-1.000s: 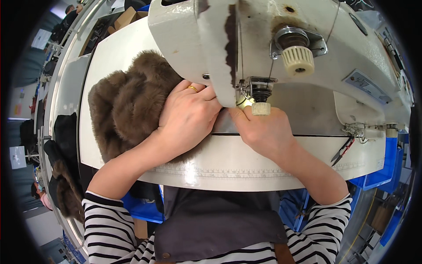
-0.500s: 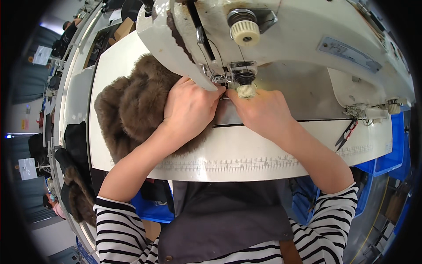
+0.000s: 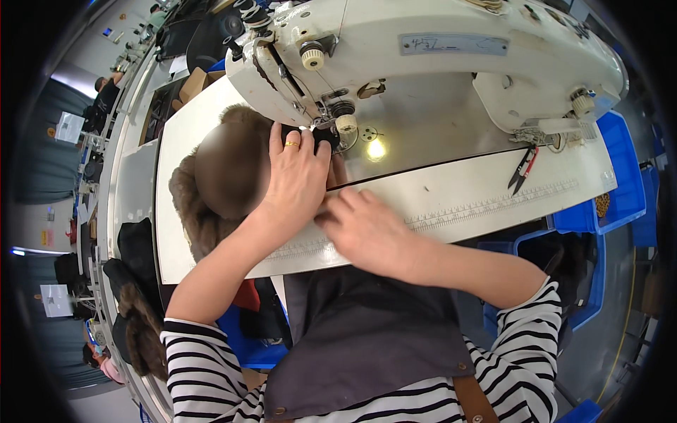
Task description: Sewing a lining into a fur hat using a sewing machine.
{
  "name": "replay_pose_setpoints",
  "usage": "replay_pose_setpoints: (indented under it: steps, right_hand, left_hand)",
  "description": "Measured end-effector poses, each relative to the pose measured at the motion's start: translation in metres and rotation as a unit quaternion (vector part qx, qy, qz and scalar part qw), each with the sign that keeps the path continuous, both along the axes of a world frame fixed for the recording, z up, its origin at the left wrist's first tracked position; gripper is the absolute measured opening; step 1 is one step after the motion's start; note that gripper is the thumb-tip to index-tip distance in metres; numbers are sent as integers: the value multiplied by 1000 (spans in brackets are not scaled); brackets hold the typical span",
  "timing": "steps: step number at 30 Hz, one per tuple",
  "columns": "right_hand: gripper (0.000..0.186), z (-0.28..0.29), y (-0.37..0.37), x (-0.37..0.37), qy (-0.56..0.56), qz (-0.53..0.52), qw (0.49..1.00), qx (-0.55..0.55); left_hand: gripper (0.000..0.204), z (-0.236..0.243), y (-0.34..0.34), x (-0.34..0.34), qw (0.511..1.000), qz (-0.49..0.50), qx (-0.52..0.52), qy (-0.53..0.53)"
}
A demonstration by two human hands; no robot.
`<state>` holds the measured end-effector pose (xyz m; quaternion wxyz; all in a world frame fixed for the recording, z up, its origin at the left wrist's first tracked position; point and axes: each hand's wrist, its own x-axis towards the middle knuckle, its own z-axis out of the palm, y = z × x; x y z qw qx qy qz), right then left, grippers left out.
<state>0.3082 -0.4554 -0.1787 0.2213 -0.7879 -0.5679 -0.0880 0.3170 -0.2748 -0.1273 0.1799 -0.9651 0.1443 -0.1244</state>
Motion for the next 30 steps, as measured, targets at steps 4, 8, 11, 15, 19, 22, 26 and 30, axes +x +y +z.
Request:
replay_pose_setpoints:
  steps: [4,8,11,15,19,22,26,30]
  right_hand:
    - [27,-1,12,-42,97,55,986,126]
    - [25,3,16,-60,639,118,718,250]
    - [32,3,14,-55,786,64,516,335]
    - [49,0,7,-42,841,7,401,362]
    - [64,4,16,-28,842,-13,393,368]
    - [72,12,36,-6,854,-29,349,385]
    - [42,18,78,17,882,-64,283,371]
    - [21,9,80,25,858,-118,348,360]
  left_hand:
    - [19,24,4,13,987,14,30,154]
    - [45,46,14,32,962,36,-22,271]
    - [60,48,22,26,985,-13,29,167]
    - [49,39,25,24,977,13,66,202]
    - [40,41,37,44,946,84,11,313]
    - [37,51,51,55,934,60,-105,335]
    - [35,63,61,74,776,119,-415,459]
    - [43,71,67,85,752,207,-383,495]
